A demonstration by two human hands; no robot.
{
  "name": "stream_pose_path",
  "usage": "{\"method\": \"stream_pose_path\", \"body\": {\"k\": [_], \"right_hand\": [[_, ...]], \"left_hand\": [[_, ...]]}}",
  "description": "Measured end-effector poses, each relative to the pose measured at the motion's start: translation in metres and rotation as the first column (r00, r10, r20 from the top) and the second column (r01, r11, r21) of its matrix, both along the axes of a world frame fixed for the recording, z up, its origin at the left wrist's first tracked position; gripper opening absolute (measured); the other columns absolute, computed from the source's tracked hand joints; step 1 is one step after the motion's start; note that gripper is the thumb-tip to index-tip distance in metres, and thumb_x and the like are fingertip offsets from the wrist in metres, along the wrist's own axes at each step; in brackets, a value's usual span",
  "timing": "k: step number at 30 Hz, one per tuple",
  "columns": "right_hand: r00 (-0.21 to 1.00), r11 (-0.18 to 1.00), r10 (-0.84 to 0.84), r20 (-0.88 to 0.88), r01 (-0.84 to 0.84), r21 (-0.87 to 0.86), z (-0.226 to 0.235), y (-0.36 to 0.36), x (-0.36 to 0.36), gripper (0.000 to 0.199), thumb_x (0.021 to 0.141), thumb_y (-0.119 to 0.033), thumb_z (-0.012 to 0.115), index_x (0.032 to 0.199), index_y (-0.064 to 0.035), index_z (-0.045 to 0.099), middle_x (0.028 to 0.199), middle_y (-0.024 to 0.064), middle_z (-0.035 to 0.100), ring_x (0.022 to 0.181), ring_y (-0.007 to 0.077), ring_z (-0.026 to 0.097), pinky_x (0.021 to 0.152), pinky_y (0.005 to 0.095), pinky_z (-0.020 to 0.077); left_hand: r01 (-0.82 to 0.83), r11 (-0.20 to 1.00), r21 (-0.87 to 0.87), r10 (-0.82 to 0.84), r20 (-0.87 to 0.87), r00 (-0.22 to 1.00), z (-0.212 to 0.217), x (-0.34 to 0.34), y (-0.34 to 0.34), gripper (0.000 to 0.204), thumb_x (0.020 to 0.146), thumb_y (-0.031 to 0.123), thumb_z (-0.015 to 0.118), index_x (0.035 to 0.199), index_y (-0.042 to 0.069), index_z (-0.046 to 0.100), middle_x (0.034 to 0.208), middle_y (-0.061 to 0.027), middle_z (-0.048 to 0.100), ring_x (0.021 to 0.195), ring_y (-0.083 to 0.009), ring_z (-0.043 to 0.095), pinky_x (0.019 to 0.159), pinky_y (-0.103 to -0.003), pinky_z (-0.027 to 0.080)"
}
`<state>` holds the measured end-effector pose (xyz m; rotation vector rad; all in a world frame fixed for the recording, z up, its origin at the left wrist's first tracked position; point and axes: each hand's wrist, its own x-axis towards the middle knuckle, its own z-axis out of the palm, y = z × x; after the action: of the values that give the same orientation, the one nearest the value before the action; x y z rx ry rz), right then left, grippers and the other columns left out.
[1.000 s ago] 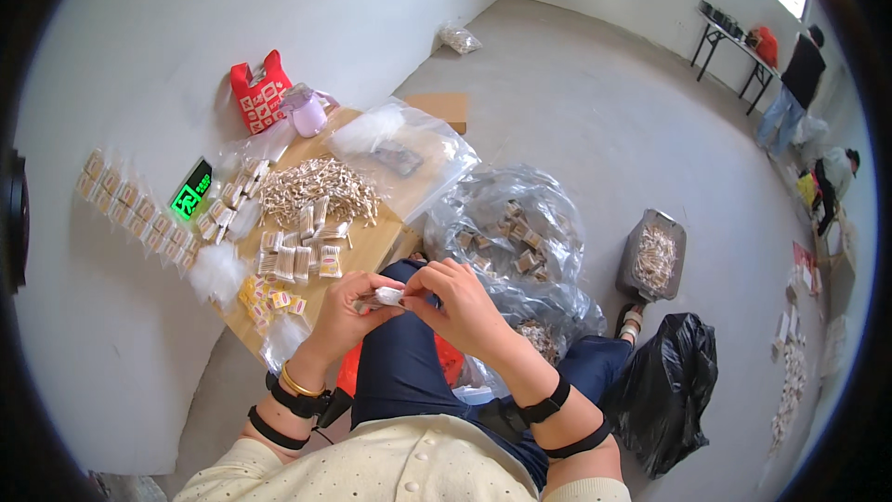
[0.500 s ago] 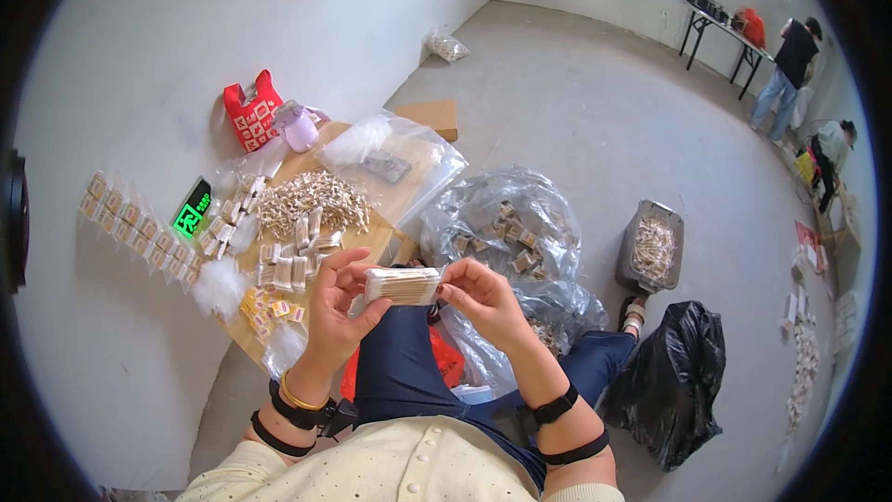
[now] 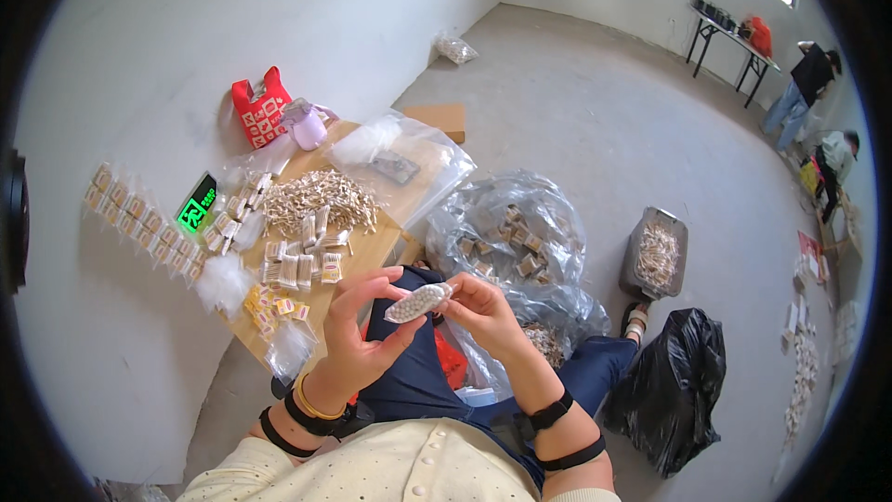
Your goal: The person sits on the floor and repeatedly picks up small bundles of wooden sticks, places them into clear plastic bags, and seals them. The person then stacks the finished packages on a wooden board. Other people are visible in the background performing similar tasks.
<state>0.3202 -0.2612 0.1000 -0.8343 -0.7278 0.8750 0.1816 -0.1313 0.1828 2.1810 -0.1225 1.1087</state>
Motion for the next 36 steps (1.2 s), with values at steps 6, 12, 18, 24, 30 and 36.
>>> {"method": "stream_pose_path", "body": {"k": [6,12,18,24,30,36], "right_hand": [[1.000,1.000,-0.009,0.008,0.009,-0.023,-0.001,-0.002,0.002,0.010,0.094,-0.007,0.061,0.102,-0.0020,0.059,0.098,0.0008,0.064,0.093,0.0074,0.059,0.085,0.0248,0.0480],[1.000,1.000,-0.015,0.009,0.015,-0.001,0.003,-0.002,0.003,0.010,0.094,-0.007,0.062,0.102,-0.0024,0.059,0.097,0.0012,0.063,0.094,0.0088,0.060,0.083,0.0244,0.0476],[0.962,0.980,-0.096,0.257,0.136,-0.146,0.028,-0.025,0.010,0.004,0.091,-0.005,0.063,0.092,-0.0018,0.060,0.091,0.0019,0.062,0.086,0.0087,0.060,0.078,0.0251,0.0487],[0.787,0.948,-0.187,0.588,0.301,-0.101,0.033,-0.016,0.001,0.005,0.085,-0.003,0.061,0.088,-0.0013,0.057,0.073,0.0058,0.058,0.069,0.0126,0.054,0.063,0.0294,0.0451],[0.653,0.900,-0.243,0.717,0.428,-0.084,0.044,-0.039,-0.007,0.014,0.085,-0.008,0.064,0.084,-0.0031,0.051,0.065,0.0089,0.052,0.055,0.0191,0.047,0.053,0.0322,0.0384],[0.559,0.880,-0.222,0.799,0.468,-0.083,0.046,-0.044,-0.006,0.013,0.083,-0.007,0.063,0.084,-0.0028,0.051,0.066,0.0121,0.055,0.057,0.0302,0.051,0.054,0.0353,0.0401]], "left_hand": [[-0.009,0.999,0.038,0.009,0.008,1.000,-0.001,-0.002,-0.005,0.050,0.071,0.003,0.082,0.113,0.004,0.057,0.115,-0.0145,0.059,0.105,-0.0229,0.060,0.089,-0.034,0.048],[-0.064,0.996,-0.059,0.064,-0.002,0.998,-0.006,-0.002,0.009,0.057,0.074,-0.001,0.078,0.122,0.002,0.048,0.122,-0.0138,0.053,0.092,-0.0189,0.063,0.084,-0.030,0.049],[-0.223,0.958,-0.181,0.188,-0.190,0.964,-0.010,0.012,0.014,0.058,0.077,0.004,0.074,0.127,0.001,0.045,0.120,-0.0153,0.053,0.105,-0.0251,0.057,0.090,-0.038,0.047],[-0.094,0.977,-0.192,0.027,-0.325,0.945,-0.023,0.017,-0.002,0.018,0.081,0.014,0.069,0.083,0.002,0.056,0.082,-0.0125,0.057,0.078,-0.0296,0.057,0.075,-0.037,0.045],[0.055,0.955,-0.291,-0.168,-0.380,0.910,-0.028,0.034,-0.021,0.022,0.089,0.019,0.062,0.081,0.000,0.053,0.070,-0.0082,0.056,0.065,-0.0168,0.055,0.061,-0.031,0.043],[0.139,0.963,-0.232,-0.224,-0.397,0.890,-0.023,0.037,-0.022,0.022,0.091,0.019,0.059,0.082,0.000,0.053,0.068,-0.0082,0.053,0.062,-0.0154,0.053,0.057,-0.030,0.041]]}}
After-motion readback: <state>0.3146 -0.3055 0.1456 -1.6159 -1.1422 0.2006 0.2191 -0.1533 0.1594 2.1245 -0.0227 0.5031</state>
